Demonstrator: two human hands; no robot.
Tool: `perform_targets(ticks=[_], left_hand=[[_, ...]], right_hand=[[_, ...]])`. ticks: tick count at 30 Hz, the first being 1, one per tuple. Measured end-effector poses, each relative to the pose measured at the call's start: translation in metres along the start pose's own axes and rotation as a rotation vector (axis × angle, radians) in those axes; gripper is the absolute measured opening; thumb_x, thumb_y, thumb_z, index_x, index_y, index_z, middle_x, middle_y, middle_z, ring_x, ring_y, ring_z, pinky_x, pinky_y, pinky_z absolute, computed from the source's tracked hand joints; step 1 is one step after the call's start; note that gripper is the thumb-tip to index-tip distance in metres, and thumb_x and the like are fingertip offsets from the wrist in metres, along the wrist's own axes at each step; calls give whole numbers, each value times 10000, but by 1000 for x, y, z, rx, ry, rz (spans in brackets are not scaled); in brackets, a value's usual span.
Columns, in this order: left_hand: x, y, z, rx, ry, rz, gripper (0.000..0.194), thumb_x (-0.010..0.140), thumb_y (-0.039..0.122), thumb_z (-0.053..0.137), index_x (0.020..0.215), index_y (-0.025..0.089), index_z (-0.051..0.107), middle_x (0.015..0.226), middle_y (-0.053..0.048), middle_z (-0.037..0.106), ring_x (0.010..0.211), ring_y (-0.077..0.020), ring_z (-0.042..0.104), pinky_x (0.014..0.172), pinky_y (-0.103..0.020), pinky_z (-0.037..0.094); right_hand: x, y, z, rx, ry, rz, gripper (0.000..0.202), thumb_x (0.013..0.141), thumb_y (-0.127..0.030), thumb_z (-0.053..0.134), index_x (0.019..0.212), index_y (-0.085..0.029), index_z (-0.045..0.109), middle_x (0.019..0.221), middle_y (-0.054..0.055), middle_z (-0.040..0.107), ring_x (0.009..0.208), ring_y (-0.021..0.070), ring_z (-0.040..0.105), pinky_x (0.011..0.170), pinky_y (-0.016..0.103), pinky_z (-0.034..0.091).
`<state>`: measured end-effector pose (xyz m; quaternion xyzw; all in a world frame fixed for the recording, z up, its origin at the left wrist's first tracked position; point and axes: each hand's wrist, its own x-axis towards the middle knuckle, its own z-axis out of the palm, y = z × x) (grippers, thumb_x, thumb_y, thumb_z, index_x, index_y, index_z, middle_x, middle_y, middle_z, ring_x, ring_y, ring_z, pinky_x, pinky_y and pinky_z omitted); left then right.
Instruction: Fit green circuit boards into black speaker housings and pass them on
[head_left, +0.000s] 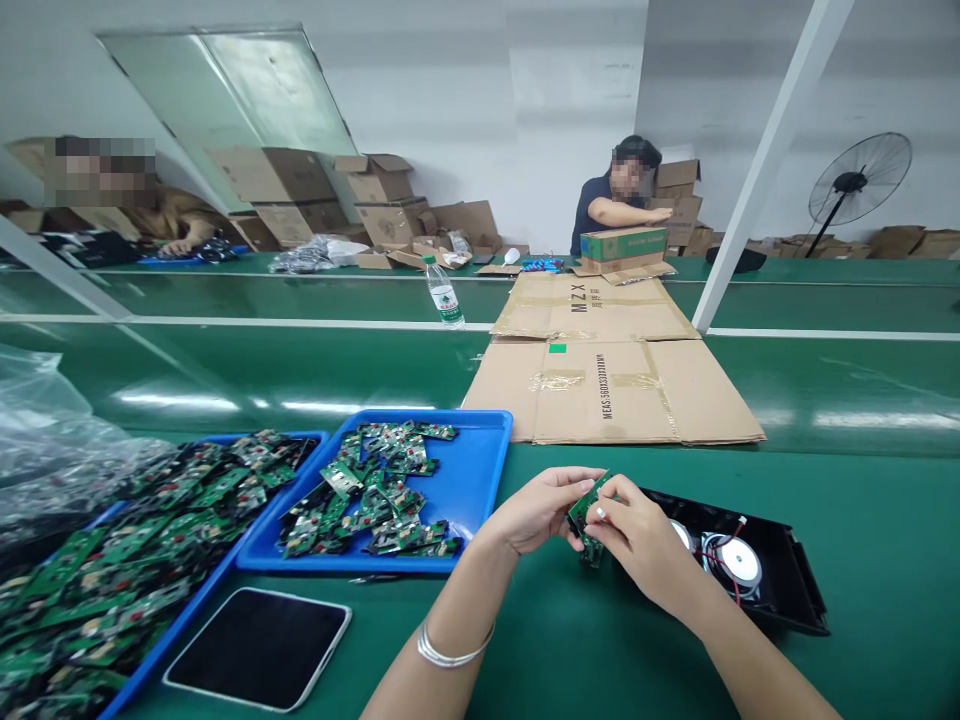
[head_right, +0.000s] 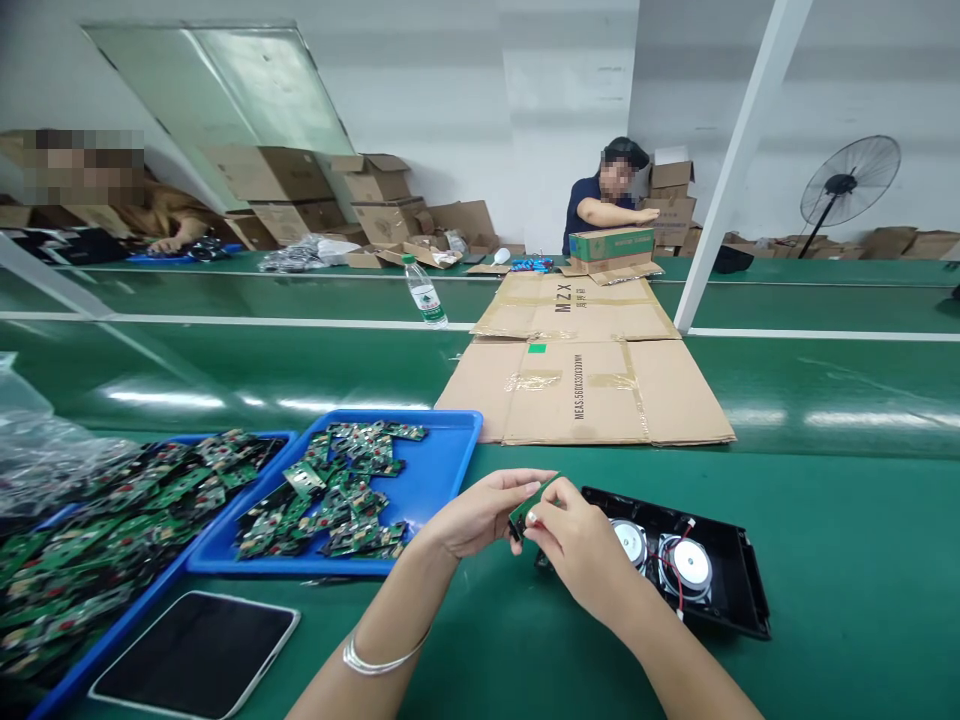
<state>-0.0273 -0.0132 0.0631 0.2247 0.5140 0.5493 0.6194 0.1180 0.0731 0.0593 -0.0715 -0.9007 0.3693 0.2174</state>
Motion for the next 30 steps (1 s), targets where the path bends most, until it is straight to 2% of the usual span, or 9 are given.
perform_targets(ticks=[3,8,10,13,15,17,22,26,30], left_hand=[[1,1,3,116,-101,-17,323,746,311,632,1023,146,636,787,-42,630,499,-81,558,399,-177,489],[-2,2,8,256,-186,7,226,773,289,594,932,150,675,696,-49,649,587,-133,625,386,-137,447],[-3,2,6,257,-186,-3,271,789,293,578,1013,158,650,730,-71,673,641,-168,662,398,-142,453],[-2,4,-1,197,-134,-44,385,782,299,597,1139,157,573,809,-102,693,648,-195,682,432,-181,491],[-2,5,-6,117,-98,-53,437,778,292,605,1182,143,529,858,-127,694,645,-208,686,453,-214,514],[-3,7,-9,35,-90,-33,419,787,288,595,1170,131,532,886,-138,690,663,-217,687,469,-235,530],[-5,10,-10,-108,-140,11,308,813,295,563,1067,123,595,898,-124,674,676,-188,675,448,-199,521],[-5,10,-10,-159,-157,14,290,804,289,576,1037,119,609,927,-131,659,675,-186,666,451,-204,513],[-5,9,-9,-196,-114,74,233,756,240,643,948,109,639,875,-95,625,589,-92,579,418,-142,413]], right_hand=[[-2,6,5,-155,51,-75,85,871,-244,476,859,-186,538,839,37,506,601,120,507,538,237,419],[-2,11,11,-300,51,-154,121,867,-257,474,824,-193,566,788,45,528,611,138,519,508,233,394],[-1,11,10,-211,61,-98,126,872,-255,453,843,-199,562,809,44,534,628,139,516,542,243,412],[1,12,5,13,170,112,145,864,-317,463,882,-197,542,744,14,502,589,127,479,545,244,420],[3,15,-1,176,223,271,242,862,-382,461,982,-182,526,694,-9,474,549,116,448,521,237,411],[4,19,-8,346,192,364,366,883,-447,398,1088,-166,512,703,-7,491,532,107,428,509,235,399],[6,25,-17,580,58,389,460,890,-504,347,1018,-136,593,680,15,548,503,94,387,491,240,361],[7,24,-15,683,115,438,442,861,-499,415,1104,-137,489,576,-16,554,415,81,354,424,223,319],[7,24,-13,739,184,452,360,815,-500,484,971,-175,482,621,-19,565,395,71,389,371,194,299]])
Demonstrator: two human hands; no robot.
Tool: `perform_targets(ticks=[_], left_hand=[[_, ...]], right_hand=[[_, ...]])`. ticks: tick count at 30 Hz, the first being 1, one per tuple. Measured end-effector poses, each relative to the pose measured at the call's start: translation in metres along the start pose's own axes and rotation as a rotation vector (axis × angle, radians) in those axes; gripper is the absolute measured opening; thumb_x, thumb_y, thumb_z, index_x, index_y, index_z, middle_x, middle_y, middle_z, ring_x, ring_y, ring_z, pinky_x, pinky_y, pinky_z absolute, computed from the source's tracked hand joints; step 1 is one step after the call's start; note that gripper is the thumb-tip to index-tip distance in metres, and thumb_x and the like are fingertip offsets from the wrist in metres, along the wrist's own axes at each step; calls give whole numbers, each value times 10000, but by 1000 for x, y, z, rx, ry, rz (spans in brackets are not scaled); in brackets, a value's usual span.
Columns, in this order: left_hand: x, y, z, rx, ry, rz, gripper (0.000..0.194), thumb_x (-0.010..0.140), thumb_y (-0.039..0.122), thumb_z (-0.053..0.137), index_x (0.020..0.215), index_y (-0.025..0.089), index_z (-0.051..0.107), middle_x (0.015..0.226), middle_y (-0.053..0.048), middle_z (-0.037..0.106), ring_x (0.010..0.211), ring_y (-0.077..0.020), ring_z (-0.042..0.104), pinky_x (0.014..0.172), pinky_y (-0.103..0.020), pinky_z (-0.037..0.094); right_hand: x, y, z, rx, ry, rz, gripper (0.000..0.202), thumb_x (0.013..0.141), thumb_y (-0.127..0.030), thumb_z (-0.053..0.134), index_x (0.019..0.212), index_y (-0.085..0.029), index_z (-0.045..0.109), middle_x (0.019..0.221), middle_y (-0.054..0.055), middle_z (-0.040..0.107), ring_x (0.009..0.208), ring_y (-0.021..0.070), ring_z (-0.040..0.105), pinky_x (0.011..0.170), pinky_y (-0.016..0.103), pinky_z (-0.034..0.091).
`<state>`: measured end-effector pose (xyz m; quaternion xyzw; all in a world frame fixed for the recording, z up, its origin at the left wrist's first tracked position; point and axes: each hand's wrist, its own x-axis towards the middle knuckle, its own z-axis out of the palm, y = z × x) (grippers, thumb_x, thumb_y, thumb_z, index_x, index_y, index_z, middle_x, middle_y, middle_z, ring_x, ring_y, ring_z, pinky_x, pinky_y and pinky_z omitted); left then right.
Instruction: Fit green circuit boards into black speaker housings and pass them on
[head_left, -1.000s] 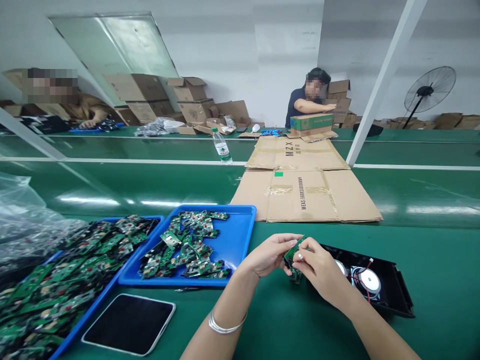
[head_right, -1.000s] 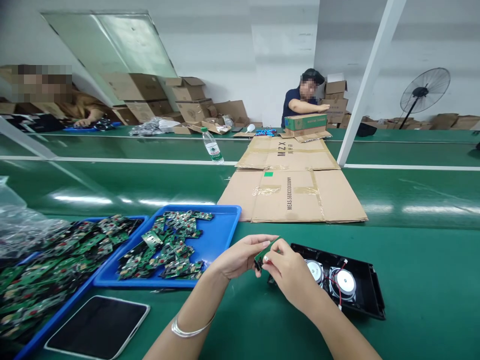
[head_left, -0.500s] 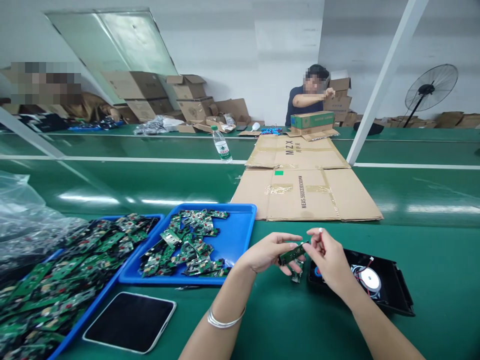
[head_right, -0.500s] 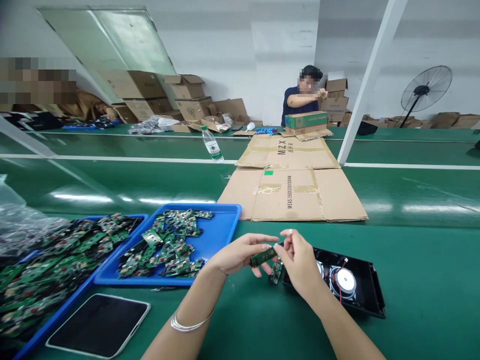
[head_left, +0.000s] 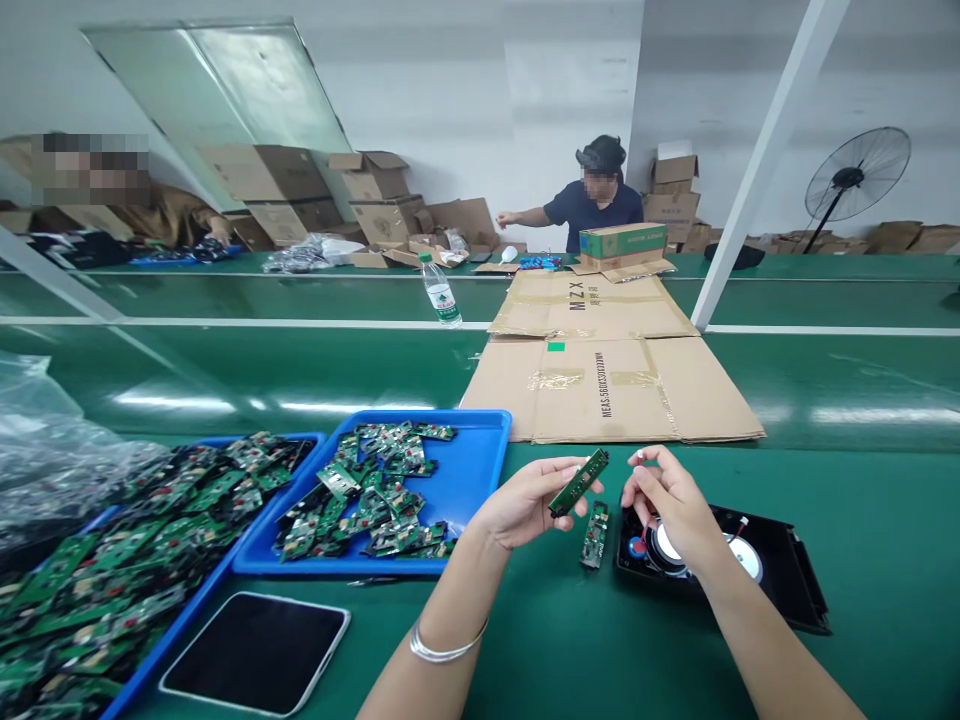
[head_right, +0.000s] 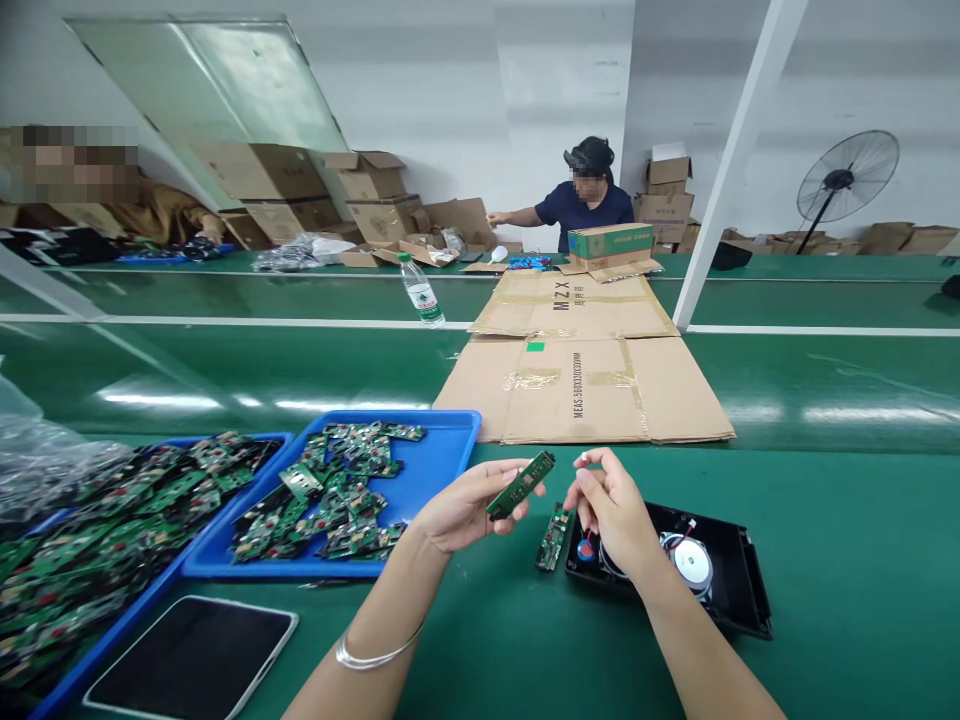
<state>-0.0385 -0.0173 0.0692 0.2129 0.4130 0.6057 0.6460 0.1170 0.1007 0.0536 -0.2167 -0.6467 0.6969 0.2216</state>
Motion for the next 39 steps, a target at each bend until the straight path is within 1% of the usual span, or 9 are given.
perform_targets(ticks=[4,8,12,17,20,22,28,33,39], left_hand=[[2,-4,6,29,105,80,321,680,160,714,980,159,600,727,-1,557,566,-59,510,442,-145,370],[3,-9,14,183,156,164,389,711,220,685,1062,212,517,820,-17,579,662,-133,597,492,-202,423],[1,-10,20,251,159,251,343,751,221,628,1081,184,544,944,-62,611,773,-146,592,624,-239,455],[-4,-7,23,602,252,270,242,779,248,580,1005,160,590,812,-49,655,668,-163,623,620,-279,472],[-7,-8,27,781,342,340,263,734,224,620,994,194,639,977,-60,674,846,-216,634,750,-304,467],[-8,-10,30,849,387,380,307,721,214,627,1028,220,641,1022,-48,676,937,-230,608,804,-297,441],[-12,-14,37,1019,389,340,174,774,233,552,918,217,646,765,-19,685,677,-191,602,592,-252,414],[-13,-15,39,1047,389,315,203,779,237,547,951,220,655,829,-37,701,728,-207,617,629,-261,418],[-11,-22,44,1065,399,383,226,790,204,525,968,232,661,874,-56,699,766,-234,629,663,-280,429]], right_hand=[[-2,-3,-1,-64,-45,24,326,790,-471,534,880,-159,566,671,3,553,442,77,427,395,205,352],[-6,-7,2,-274,-18,-12,310,820,-439,493,814,-158,624,557,-27,458,451,83,380,413,207,312],[-9,-10,7,-428,17,-108,294,831,-401,473,732,-171,627,580,-15,483,515,104,404,461,216,314],[-9,-11,6,-406,33,-70,284,844,-406,445,779,-180,603,530,-43,409,462,96,351,432,213,281],[-10,-13,8,-453,-49,-107,262,837,-352,456,674,-182,569,555,-33,447,486,101,389,450,213,302],[-11,-13,11,-499,-43,-169,249,828,-300,463,623,-182,541,580,-22,482,523,110,424,476,216,322],[-13,-7,21,-587,25,-259,224,819,-214,448,606,-189,510,602,-7,512,559,128,462,505,231,333],[-13,-4,22,-636,48,-285,215,811,-189,442,601,-193,487,602,-8,510,557,130,466,513,232,335],[-18,-1,26,-776,117,-323,225,845,-198,405,622,-201,439,609,1,498,563,141,471,541,253,329]])
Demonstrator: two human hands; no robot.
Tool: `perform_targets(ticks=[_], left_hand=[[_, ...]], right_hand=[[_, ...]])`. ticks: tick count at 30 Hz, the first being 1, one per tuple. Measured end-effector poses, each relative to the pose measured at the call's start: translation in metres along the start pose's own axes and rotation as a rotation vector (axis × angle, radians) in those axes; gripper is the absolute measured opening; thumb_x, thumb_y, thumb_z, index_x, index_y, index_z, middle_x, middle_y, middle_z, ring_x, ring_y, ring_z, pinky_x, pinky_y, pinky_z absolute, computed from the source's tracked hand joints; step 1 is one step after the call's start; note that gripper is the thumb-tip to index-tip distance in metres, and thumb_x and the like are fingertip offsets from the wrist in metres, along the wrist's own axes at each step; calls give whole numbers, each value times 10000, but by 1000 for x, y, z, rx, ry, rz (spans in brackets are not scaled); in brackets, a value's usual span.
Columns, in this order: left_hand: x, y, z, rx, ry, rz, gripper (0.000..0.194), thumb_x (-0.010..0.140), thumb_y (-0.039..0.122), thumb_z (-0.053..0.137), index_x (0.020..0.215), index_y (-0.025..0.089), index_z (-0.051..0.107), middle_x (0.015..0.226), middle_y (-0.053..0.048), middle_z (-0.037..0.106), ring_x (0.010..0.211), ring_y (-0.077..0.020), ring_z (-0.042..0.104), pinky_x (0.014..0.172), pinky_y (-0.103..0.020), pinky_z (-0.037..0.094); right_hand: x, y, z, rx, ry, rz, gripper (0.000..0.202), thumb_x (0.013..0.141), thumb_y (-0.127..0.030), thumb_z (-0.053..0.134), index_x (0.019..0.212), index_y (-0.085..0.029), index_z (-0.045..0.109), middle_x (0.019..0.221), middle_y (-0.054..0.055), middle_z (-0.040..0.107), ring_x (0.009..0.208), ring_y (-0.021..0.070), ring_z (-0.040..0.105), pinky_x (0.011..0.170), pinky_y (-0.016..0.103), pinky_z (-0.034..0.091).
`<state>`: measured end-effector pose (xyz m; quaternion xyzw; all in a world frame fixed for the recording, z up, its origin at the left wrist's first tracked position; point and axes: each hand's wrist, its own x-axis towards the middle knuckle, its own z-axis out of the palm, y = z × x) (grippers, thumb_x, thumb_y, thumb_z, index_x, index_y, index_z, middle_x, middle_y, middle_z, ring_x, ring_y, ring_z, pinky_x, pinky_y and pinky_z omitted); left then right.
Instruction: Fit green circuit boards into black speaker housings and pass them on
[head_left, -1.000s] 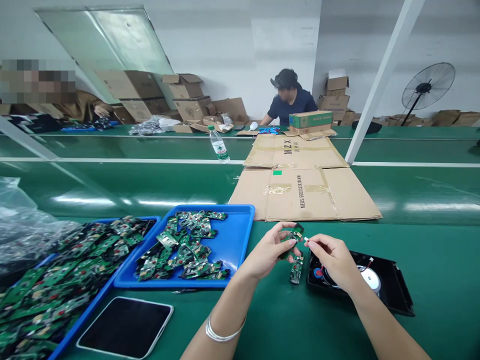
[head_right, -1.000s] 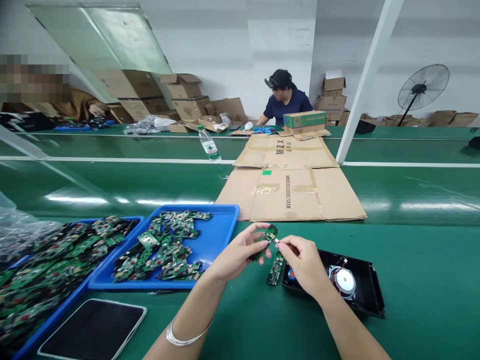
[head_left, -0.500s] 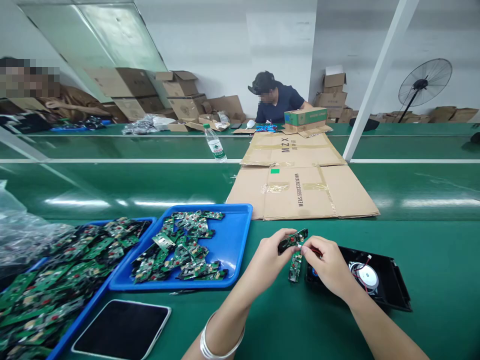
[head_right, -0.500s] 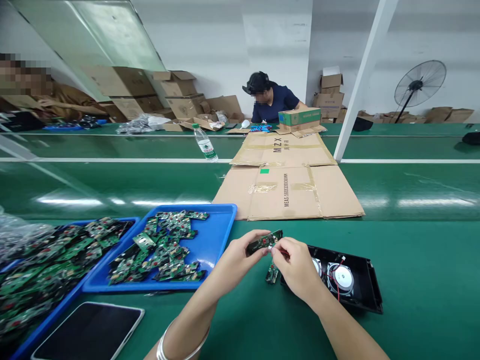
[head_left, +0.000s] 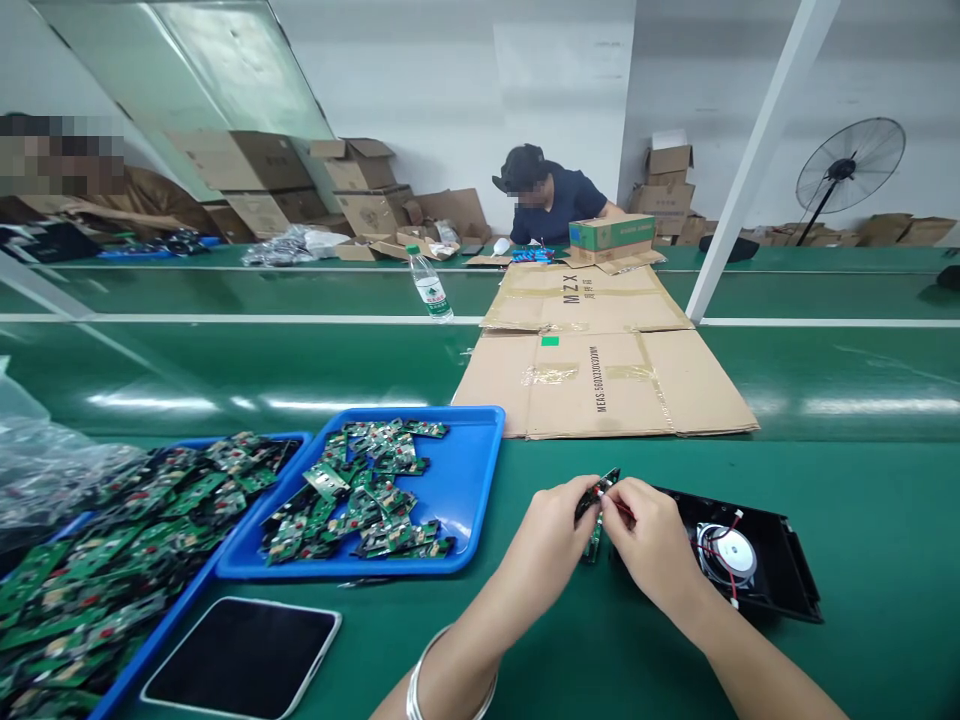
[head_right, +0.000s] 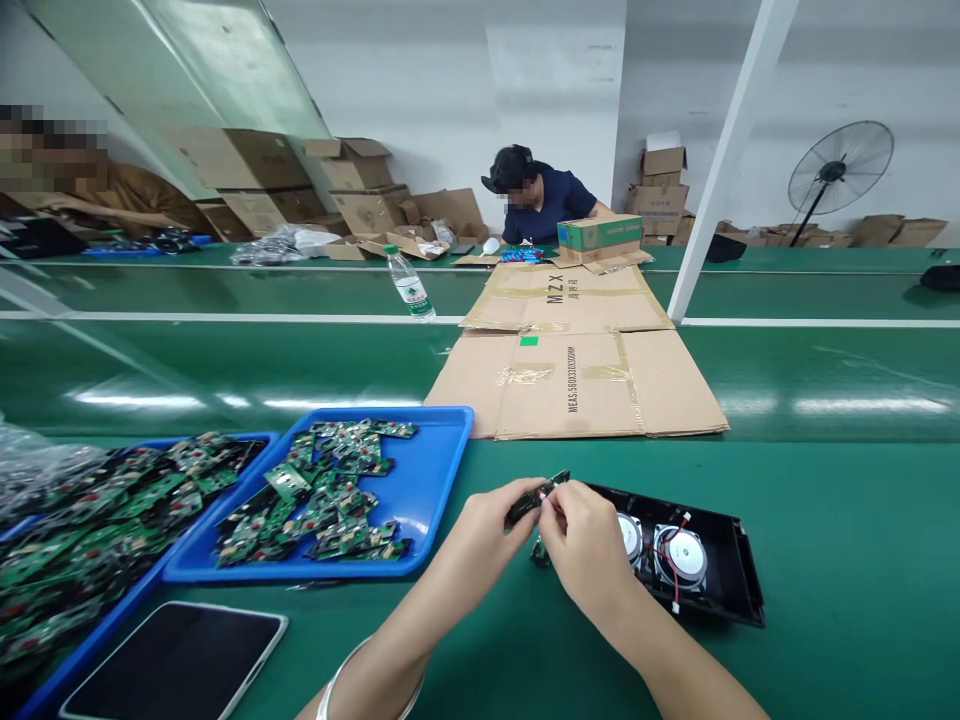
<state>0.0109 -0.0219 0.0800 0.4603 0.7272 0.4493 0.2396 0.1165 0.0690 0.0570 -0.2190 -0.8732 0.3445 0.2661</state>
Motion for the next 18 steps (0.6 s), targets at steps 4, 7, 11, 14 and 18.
perform_targets(ticks=[4,7,11,14,18], left_hand=[[-2,0,6,112,6,24,228,817,203,478,976,208,641,881,-83,690,788,-244,632,681,-297,434],[-3,1,10,177,3,21,227,812,169,455,948,192,635,860,-87,689,776,-242,635,664,-303,444],[-2,1,9,188,-8,14,261,799,127,423,965,182,618,884,-71,687,753,-209,632,652,-296,459],[-1,0,0,36,-82,36,262,768,150,504,1006,196,603,861,-26,678,748,-169,623,670,-263,480],[2,1,-11,-23,-106,98,411,710,198,632,1114,222,563,910,-9,658,786,-150,598,731,-260,485]], right_hand=[[-1,-1,1,-32,-23,-17,232,862,-190,371,634,-203,411,626,9,498,573,143,471,541,257,322],[-1,0,2,-48,-37,-13,239,855,-177,368,617,-202,376,617,6,482,558,138,455,526,255,305],[1,0,3,-25,-22,4,248,845,-171,367,599,-198,352,600,-1,464,542,131,433,516,254,290],[5,1,-5,157,-63,36,244,850,-197,391,607,-188,404,628,1,501,589,129,468,552,241,335],[10,3,-21,400,-204,104,260,867,-281,419,634,-178,470,580,-27,473,547,107,438,510,218,333]])
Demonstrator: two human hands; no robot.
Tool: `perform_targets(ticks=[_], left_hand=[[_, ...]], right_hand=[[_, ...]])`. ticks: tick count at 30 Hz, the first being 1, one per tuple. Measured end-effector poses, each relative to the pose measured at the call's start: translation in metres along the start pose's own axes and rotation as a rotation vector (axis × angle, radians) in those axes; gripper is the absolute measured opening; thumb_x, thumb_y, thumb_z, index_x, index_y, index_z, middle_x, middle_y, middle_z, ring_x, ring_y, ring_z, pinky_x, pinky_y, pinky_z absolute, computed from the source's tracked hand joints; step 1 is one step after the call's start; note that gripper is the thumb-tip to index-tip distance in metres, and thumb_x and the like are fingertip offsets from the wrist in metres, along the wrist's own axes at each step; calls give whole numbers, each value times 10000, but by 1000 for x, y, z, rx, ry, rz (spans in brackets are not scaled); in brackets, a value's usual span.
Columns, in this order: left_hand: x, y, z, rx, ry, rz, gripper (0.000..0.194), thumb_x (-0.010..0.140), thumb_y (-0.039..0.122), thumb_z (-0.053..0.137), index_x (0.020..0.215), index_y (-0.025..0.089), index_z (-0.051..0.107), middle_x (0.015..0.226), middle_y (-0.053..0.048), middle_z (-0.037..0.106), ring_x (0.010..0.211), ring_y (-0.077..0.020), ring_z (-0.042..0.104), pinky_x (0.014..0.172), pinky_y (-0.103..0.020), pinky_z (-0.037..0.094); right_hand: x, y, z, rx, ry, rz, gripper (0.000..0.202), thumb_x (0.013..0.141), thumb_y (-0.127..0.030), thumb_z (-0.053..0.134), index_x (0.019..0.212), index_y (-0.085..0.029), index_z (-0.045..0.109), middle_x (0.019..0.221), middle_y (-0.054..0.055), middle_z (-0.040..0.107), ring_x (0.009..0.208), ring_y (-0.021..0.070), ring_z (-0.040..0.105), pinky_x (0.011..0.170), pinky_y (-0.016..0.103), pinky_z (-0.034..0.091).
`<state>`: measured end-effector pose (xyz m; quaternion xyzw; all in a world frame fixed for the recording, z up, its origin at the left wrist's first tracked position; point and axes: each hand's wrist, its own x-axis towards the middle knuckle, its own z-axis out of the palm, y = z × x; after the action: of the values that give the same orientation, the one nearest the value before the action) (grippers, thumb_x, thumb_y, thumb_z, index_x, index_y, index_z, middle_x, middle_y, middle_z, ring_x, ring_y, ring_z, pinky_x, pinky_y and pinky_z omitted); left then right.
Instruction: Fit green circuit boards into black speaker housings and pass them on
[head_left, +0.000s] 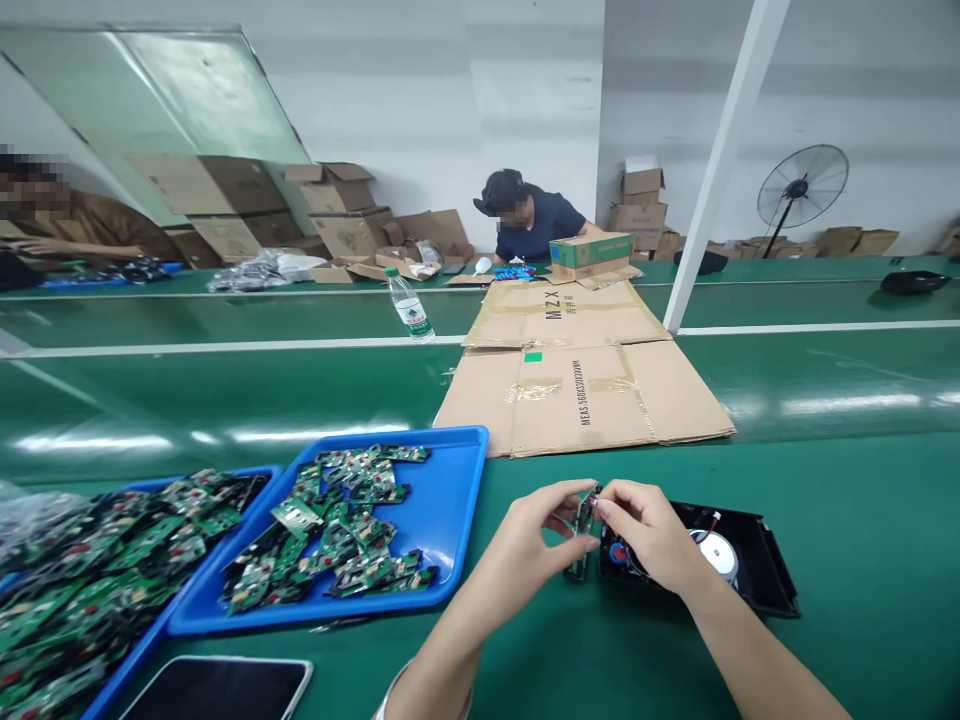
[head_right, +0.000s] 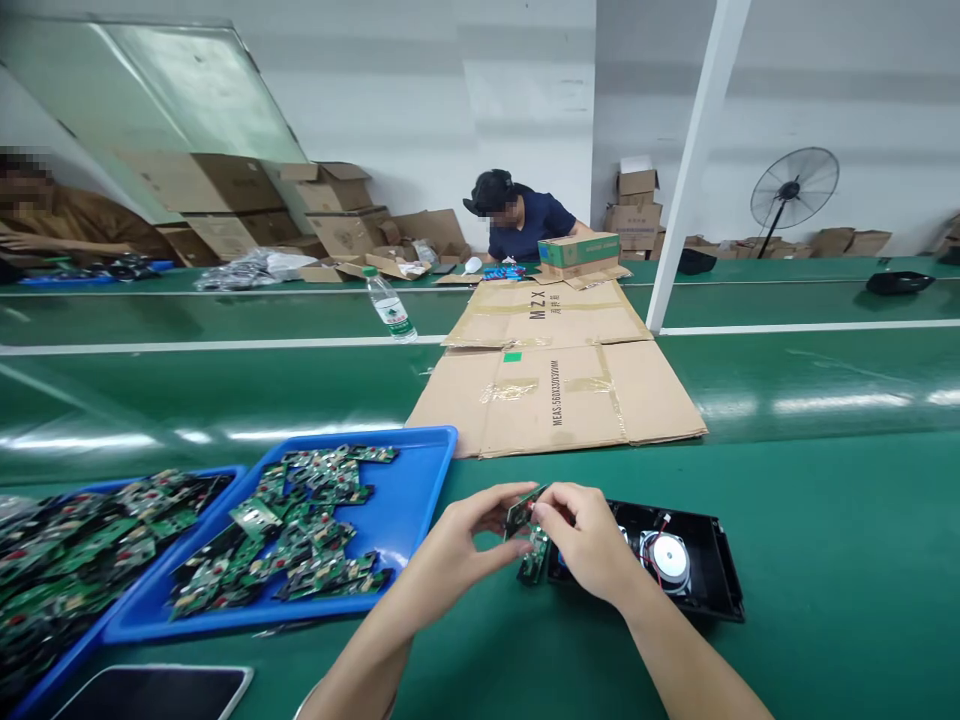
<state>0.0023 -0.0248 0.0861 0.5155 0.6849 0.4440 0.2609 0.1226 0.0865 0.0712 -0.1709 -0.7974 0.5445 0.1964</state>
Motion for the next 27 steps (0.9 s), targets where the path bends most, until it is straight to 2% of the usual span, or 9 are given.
perform_targets(ticks=[3,5,7,11,14,17,20,24,27], left_hand=[[0,4,-3,121,-10,48,268,758,246,594,1026,226,600,843,-3,643,747,-145,576,703,-263,466],[-1,7,-4,189,-34,40,135,786,270,553,885,201,612,769,-1,623,703,-147,561,668,-266,448],[-2,11,-7,171,-82,-22,137,811,289,504,772,182,581,696,2,597,656,-146,547,621,-263,436],[-3,15,-5,-182,-391,-224,138,809,272,489,860,165,558,722,-1,601,618,-131,568,598,-259,470],[-2,16,13,-423,-535,-326,245,765,261,553,981,149,529,800,-23,608,638,-139,601,637,-290,503],[1,20,40,-557,-521,-377,356,747,274,588,1063,148,482,861,-47,607,710,-161,616,671,-319,522],[6,25,63,-512,-404,-336,266,776,281,557,1006,159,501,912,-54,603,812,-172,600,731,-316,516],[13,25,81,-206,-218,-229,193,829,264,470,1012,210,493,860,-25,640,753,-164,602,667,-285,482],[15,17,88,-27,-158,-208,216,844,251,430,1050,219,484,773,-20,655,664,-176,613,590,-279,463]], right_hand=[[-5,-2,-9,-22,-28,22,257,874,-308,427,679,-175,532,599,-27,499,565,109,459,526,217,353],[-12,-2,-18,-92,3,-4,210,874,-295,436,766,-185,579,741,-5,584,698,129,531,637,231,403],[-21,1,-34,-162,62,-9,170,876,-289,438,876,-202,584,863,8,614,800,143,557,722,249,417],[-48,15,-80,-359,208,116,159,878,-283,420,871,-211,562,778,3,605,718,149,561,639,254,421],[-72,23,-106,-457,192,194,183,882,-238,405,831,-224,580,823,4,610,749,153,561,650,257,424],[-91,26,-113,-460,-27,187,188,852,-181,453,902,-256,618,953,5,592,774,147,566,664,253,442],[-100,29,-106,-466,-173,141,261,816,-120,493,962,-278,641,1020,13,563,843,158,570,716,259,457],[-96,38,-92,-471,-132,110,223,811,-98,513,868,-247,669,1037,13,559,898,160,570,797,265,444],[-90,44,-83,-431,-64,72,178,842,-141,514,756,-211,653,952,16,590,885,159,566,789,261,437]])
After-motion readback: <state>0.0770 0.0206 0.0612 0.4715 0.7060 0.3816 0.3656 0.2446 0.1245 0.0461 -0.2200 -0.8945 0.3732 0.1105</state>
